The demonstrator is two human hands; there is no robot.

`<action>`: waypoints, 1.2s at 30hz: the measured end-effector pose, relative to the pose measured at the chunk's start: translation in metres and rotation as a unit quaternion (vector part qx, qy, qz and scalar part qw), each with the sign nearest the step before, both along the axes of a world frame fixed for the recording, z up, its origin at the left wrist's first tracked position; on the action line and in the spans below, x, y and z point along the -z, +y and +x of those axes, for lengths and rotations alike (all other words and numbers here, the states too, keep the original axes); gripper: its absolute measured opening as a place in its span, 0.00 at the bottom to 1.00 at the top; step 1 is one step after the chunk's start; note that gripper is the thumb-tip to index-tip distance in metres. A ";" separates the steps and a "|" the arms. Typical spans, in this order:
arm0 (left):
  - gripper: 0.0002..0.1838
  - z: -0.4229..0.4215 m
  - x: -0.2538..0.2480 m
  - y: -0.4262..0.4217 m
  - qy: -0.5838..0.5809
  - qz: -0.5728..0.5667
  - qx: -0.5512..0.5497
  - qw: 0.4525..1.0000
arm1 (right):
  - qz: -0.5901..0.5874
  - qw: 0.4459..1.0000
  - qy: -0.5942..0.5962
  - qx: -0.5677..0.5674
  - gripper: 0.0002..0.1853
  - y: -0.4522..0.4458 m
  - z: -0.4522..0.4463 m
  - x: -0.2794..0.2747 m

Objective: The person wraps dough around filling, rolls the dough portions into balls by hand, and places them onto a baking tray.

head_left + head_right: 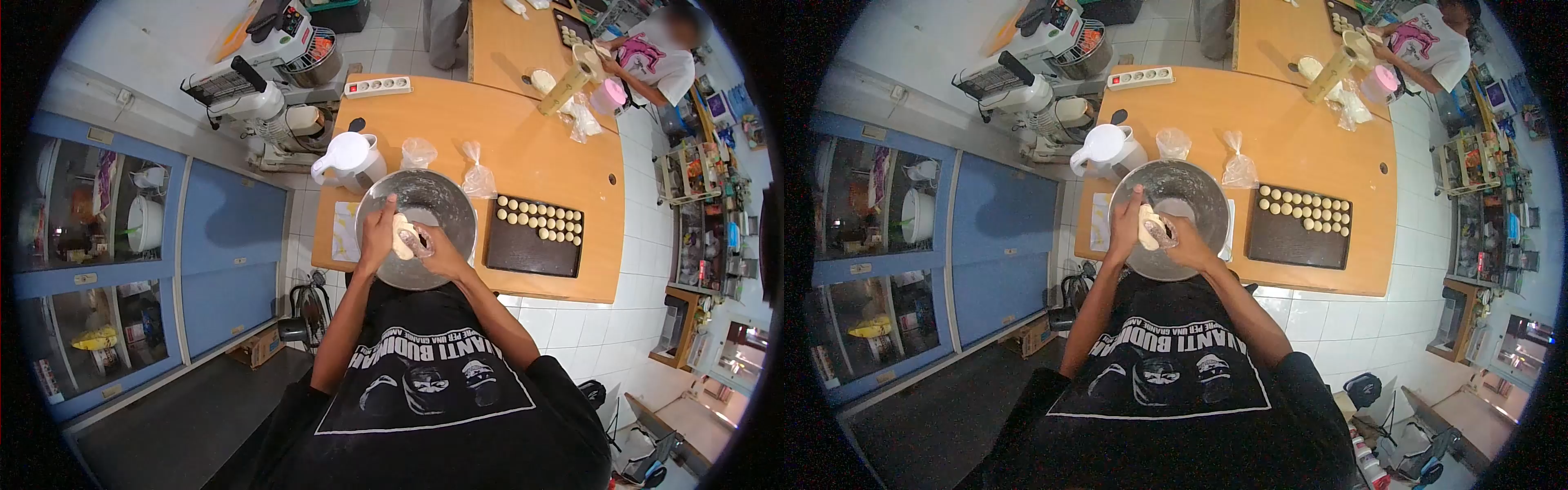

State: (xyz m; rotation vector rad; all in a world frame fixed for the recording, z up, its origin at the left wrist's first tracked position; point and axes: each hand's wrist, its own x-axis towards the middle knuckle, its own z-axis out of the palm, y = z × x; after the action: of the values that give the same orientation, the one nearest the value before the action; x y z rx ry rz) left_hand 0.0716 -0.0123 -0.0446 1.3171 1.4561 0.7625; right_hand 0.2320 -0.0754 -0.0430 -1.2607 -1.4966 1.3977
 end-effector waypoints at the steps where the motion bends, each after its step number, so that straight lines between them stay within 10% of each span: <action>1: 0.36 -0.002 0.001 0.002 -0.086 -0.063 -0.003 0.994 | -0.006 0.999 0.045 0.010 0.27 -0.002 -0.005 0.008; 9: 0.31 0.007 0.006 0.003 -0.361 -0.208 -0.078 0.906 | -0.031 0.969 0.163 0.183 0.17 -0.005 -0.017 0.007; 11: 0.25 0.010 -0.019 -0.004 -0.397 -0.187 -0.080 0.895 | 0.017 0.983 0.031 0.181 0.15 0.000 -0.007 -0.013; 21: 0.18 0.005 -0.019 -0.020 -0.242 -0.084 -0.021 0.966 | 0.191 0.971 -0.105 0.096 0.43 -0.003 0.018 -0.039; 36: 0.16 0.008 -0.045 -0.031 -0.194 0.029 0.064 0.979 | 0.143 0.977 -0.082 0.136 0.30 -0.007 0.011 -0.026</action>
State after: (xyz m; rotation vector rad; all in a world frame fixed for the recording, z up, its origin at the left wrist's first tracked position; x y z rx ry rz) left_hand 0.0794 -0.0428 0.0000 1.2102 1.0368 0.9228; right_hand 0.2426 -0.0826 -0.0172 -1.3603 -1.5036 0.8837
